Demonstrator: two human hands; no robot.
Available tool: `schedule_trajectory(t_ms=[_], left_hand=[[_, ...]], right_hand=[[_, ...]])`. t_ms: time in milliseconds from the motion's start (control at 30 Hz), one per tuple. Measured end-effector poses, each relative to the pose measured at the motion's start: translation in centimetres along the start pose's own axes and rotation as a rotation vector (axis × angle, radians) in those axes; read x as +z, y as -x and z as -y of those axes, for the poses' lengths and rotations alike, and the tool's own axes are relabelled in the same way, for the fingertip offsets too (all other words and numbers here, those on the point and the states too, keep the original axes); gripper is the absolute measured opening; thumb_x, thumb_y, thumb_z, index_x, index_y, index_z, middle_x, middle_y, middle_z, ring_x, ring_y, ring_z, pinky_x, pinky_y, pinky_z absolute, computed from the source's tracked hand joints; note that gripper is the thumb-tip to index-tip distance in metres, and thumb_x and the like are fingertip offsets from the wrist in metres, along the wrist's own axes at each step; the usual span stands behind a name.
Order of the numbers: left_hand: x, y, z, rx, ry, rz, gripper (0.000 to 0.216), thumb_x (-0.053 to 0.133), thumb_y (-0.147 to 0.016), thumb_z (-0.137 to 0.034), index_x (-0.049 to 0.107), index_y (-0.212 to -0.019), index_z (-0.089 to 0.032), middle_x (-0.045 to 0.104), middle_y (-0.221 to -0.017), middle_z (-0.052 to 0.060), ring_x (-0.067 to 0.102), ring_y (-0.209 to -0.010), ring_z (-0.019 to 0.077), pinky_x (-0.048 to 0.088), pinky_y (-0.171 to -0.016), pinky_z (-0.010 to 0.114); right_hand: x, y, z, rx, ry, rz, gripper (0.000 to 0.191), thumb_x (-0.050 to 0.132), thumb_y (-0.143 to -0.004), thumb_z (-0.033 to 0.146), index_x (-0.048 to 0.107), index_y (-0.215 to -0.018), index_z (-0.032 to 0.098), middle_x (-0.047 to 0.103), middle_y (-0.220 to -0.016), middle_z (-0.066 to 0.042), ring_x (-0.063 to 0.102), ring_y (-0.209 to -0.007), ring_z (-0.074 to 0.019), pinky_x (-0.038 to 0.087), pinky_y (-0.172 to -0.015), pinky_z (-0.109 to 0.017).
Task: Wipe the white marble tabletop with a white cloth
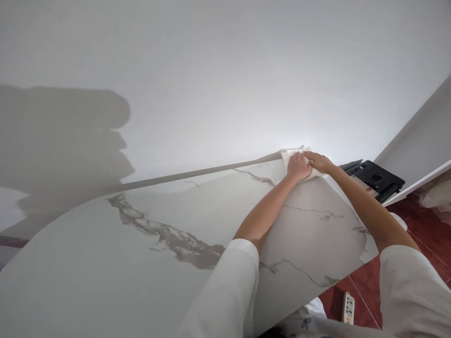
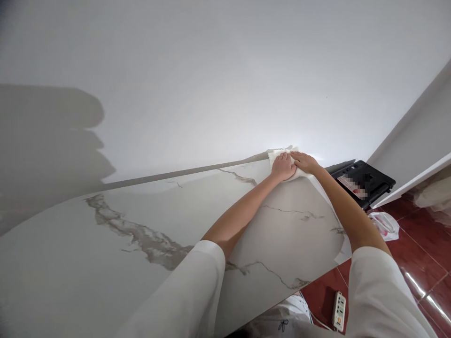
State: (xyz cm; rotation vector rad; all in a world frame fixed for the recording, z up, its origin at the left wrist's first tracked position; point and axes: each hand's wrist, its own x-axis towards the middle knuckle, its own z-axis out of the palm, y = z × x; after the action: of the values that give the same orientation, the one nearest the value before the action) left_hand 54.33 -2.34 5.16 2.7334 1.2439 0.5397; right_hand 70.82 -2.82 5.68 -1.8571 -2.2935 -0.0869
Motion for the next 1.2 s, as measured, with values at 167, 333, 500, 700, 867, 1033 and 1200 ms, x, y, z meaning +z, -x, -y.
schedule_trajectory(t_ms=[167, 333, 500, 700, 867, 1033, 1200], left_hand=[[-1.3, 2.5, 3.4, -0.019, -0.021, -0.016, 0.062, 0.031, -0.094, -0.033, 0.030, -0.143, 0.006, 0.032, -0.151, 0.022, 0.028, -0.141, 0.0274, 0.020, -0.117, 0.036], [-3.0, 6.2, 8.1, -0.045, -0.073, -0.023, 0.063, 0.032, -0.093, -0.034, 0.031, -0.142, 0.005, 0.032, -0.151, 0.022, 0.029, -0.141, 0.0283, 0.020, -0.116, 0.037], [-4.0, 8.5, 12.5, -0.087, -0.126, 0.020, 0.061, 0.029, -0.094, -0.034, 0.031, -0.142, 0.003, 0.032, -0.151, 0.021, 0.028, -0.142, 0.0269, 0.021, -0.116, 0.037], [-5.3, 9.1, 13.5, -0.145, -0.174, 0.135, 0.064, 0.029, -0.094, -0.033, 0.026, -0.143, 0.007, 0.028, -0.152, 0.022, 0.023, -0.143, 0.0261, 0.014, -0.118, 0.032], [-4.2, 7.8, 15.5, -0.321, -0.208, 0.242, 0.064, 0.029, -0.093, -0.033, 0.024, -0.145, 0.002, 0.024, -0.155, 0.018, 0.021, -0.144, 0.0248, 0.015, -0.118, 0.034], [-3.0, 7.1, 19.2, -0.543, -0.246, 0.396, 0.067, 0.027, -0.091, -0.034, 0.021, -0.147, 0.001, 0.021, -0.156, 0.016, 0.020, -0.144, 0.0232, 0.016, -0.117, 0.033], [-6.6, 11.1, 22.2, -0.707, -0.167, 0.286, 0.060, 0.027, -0.089, -0.027, 0.033, -0.145, -0.006, 0.031, -0.154, 0.009, 0.030, -0.141, 0.0167, 0.021, -0.115, 0.028]], right_hand=[[0.9, -1.6, 4.3, -0.045, 0.019, 0.013, 0.056, 0.029, -0.089, 0.026, 0.042, -0.143, 0.021, 0.039, -0.150, 0.000, 0.034, -0.140, -0.0208, 0.029, -0.116, -0.043], [2.0, -3.4, 10.7, -0.063, 0.023, 0.021, 0.057, 0.029, -0.089, 0.024, 0.040, -0.144, 0.014, 0.037, -0.151, -0.004, 0.031, -0.141, -0.0236, 0.025, -0.117, -0.044], [3.2, -5.5, 15.6, -0.115, -0.044, 0.065, 0.056, 0.032, -0.091, 0.026, 0.038, -0.145, 0.012, 0.035, -0.152, -0.006, 0.031, -0.141, -0.0246, 0.024, -0.117, -0.042], [3.5, -6.6, 16.6, -0.216, -0.166, 0.082, 0.052, 0.032, -0.092, 0.024, 0.041, -0.141, 0.011, 0.039, -0.150, -0.008, 0.033, -0.139, -0.0276, 0.028, -0.114, -0.045], [7.0, -10.4, 15.9, -0.370, -0.298, 0.108, 0.049, 0.034, -0.092, 0.024, 0.044, -0.137, 0.009, 0.042, -0.148, -0.012, 0.037, -0.135, -0.0303, 0.033, -0.109, -0.046], [11.9, -15.1, 17.4, -0.527, -0.427, 0.150, 0.045, 0.032, -0.092, 0.023, 0.048, -0.131, 0.007, 0.048, -0.142, -0.015, 0.045, -0.127, -0.0292, 0.037, -0.104, -0.042], [11.8, -15.2, 24.4, -0.558, -0.470, 0.107, 0.045, 0.030, -0.095, 0.027, 0.051, -0.127, 0.003, 0.054, -0.134, -0.017, 0.047, -0.123, -0.0288, 0.036, -0.104, -0.041]])
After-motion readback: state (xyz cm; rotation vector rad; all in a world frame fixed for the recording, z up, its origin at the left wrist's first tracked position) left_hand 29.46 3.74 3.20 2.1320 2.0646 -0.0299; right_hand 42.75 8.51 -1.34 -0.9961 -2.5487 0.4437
